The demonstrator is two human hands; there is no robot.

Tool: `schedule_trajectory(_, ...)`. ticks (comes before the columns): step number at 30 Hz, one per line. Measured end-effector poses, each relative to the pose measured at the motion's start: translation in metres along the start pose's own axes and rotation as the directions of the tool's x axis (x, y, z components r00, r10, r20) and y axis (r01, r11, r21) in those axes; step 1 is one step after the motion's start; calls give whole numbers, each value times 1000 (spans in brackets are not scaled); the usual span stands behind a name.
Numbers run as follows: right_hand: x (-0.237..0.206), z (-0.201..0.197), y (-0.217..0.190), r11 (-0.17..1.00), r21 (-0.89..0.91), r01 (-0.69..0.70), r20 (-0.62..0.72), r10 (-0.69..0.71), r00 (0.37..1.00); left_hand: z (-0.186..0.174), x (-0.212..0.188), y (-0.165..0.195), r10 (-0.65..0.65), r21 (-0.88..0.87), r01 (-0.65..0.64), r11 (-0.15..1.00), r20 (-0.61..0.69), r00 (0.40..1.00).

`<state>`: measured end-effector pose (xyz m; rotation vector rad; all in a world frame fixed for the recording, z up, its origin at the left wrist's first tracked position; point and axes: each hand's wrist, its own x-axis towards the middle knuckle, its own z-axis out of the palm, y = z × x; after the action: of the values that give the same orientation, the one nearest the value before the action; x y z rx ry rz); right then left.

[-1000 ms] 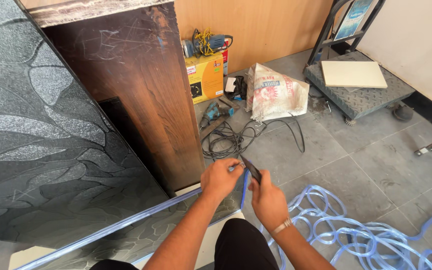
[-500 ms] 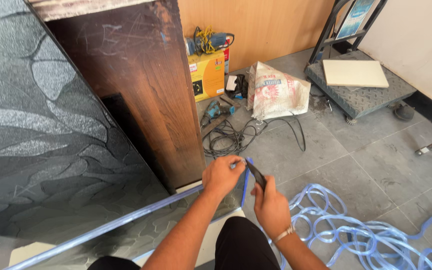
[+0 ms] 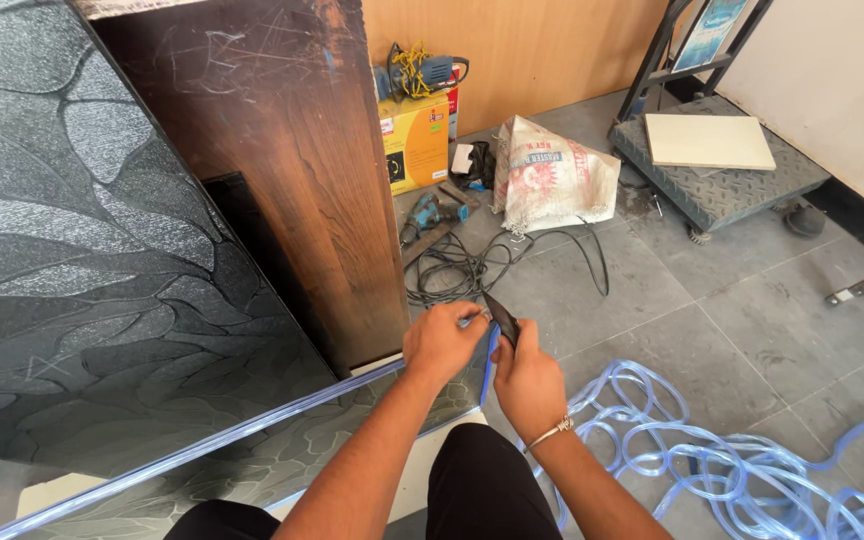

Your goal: The person applies a blue protective edge tape to the edges of a large patterned glass panel. They measure the tape against the glass, cut it with a utility knife, and press it along the edges. The person repeats this process for multiple edges of the panel.

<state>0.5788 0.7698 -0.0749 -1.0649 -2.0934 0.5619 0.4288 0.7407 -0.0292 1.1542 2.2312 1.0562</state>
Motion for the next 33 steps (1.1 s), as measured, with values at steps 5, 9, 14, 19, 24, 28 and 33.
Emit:
schedule_trajectory(5, -4, -7, -5, 996, 72, -52, 46, 49, 998, -1, 1, -2, 16, 22, -16, 1000, -9, 1000)
schedule_trajectory(9, -2, -7, -9, 997, 38, -73, 30, 72, 997, -1, -1, -2, 21, 11, -21, 1000, -2, 1000)
schedule_trajectory(14, -2, -6, -9, 996, 14, -90, 61, 89, 994, -2, 1, -1, 12, 2, -12, 1000, 11, 1000)
schedule_trajectory(19, -3, -4, -4, 999, 13, -35, 22, 35, 999, -2, 1, 0, 49, 12, -49, 999, -23, 999)
schedule_trajectory(24, -4, -4, -2, 1000, 21, -20, 19, 20, 1000, -2, 0, 1, -2, 23, 2, 1000, -4, 1000)
schedule_trajectory(28, -4, -6, -3, 996, 55, -67, 50, 64, 997, -3, -1, 1, -35, 39, 33, 999, 37, 999)
schedule_trajectory(33, 3, 0, -9, 999, -32, -38, 8, 38, 999, -2, -1, 0, 29, 19, -29, 999, -14, 999)
